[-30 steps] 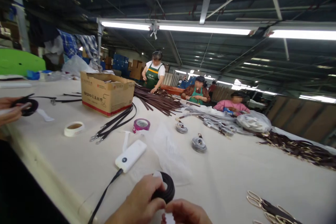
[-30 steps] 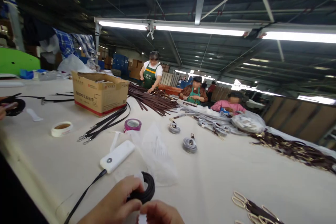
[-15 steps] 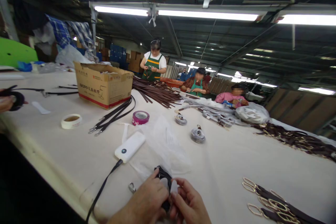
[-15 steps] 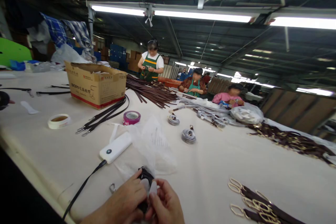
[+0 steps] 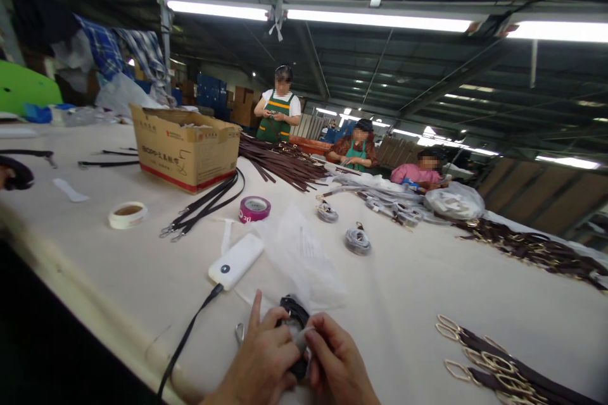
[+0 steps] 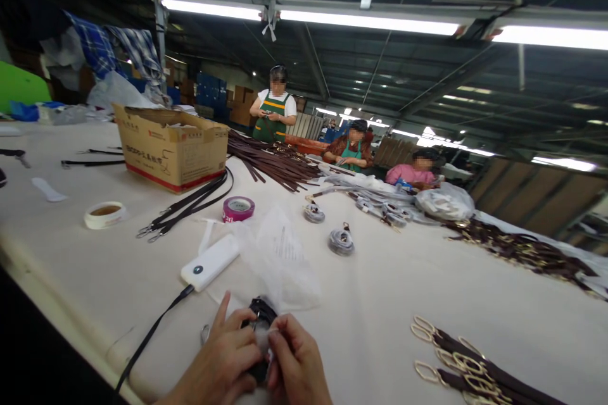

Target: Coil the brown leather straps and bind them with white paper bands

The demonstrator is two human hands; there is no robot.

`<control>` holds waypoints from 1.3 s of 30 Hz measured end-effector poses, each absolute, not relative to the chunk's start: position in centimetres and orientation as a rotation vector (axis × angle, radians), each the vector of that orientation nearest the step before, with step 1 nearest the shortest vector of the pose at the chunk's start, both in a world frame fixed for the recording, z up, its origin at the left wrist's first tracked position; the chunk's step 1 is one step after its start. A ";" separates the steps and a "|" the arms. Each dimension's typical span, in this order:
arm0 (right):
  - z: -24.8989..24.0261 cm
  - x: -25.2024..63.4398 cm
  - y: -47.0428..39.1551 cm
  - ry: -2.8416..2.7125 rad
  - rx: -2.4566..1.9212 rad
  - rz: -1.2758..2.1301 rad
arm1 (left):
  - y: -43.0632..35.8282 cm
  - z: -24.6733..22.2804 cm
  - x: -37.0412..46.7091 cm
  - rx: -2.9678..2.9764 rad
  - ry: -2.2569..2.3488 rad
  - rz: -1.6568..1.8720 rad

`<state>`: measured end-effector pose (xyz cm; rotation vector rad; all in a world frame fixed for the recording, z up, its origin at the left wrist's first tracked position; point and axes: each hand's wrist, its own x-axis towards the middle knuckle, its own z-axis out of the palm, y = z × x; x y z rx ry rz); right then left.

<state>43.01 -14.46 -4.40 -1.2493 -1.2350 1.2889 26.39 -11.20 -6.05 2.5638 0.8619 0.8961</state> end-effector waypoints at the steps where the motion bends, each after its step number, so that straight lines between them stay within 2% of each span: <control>1: -4.6 43.0 -14.7 -1.236 -1.237 1.296 | -11.4 -6.1 26.3 2.535 0.893 0.901; 9: -4.9 43.3 -15.4 -1.264 -1.179 1.272 | -11.7 -4.7 26.1 2.294 1.021 0.671; 19: -4.2 42.7 -15.8 -1.222 -1.179 1.245 | -12.1 -3.5 26.2 2.311 0.972 0.667; 26: -3.3 42.9 -16.6 -1.151 -1.086 1.357 | -12.1 -3.6 26.3 2.305 0.976 0.676; 39: -3.1 43.2 -18.1 -1.081 -1.214 1.387 | -12.0 -2.5 26.5 2.250 1.022 0.614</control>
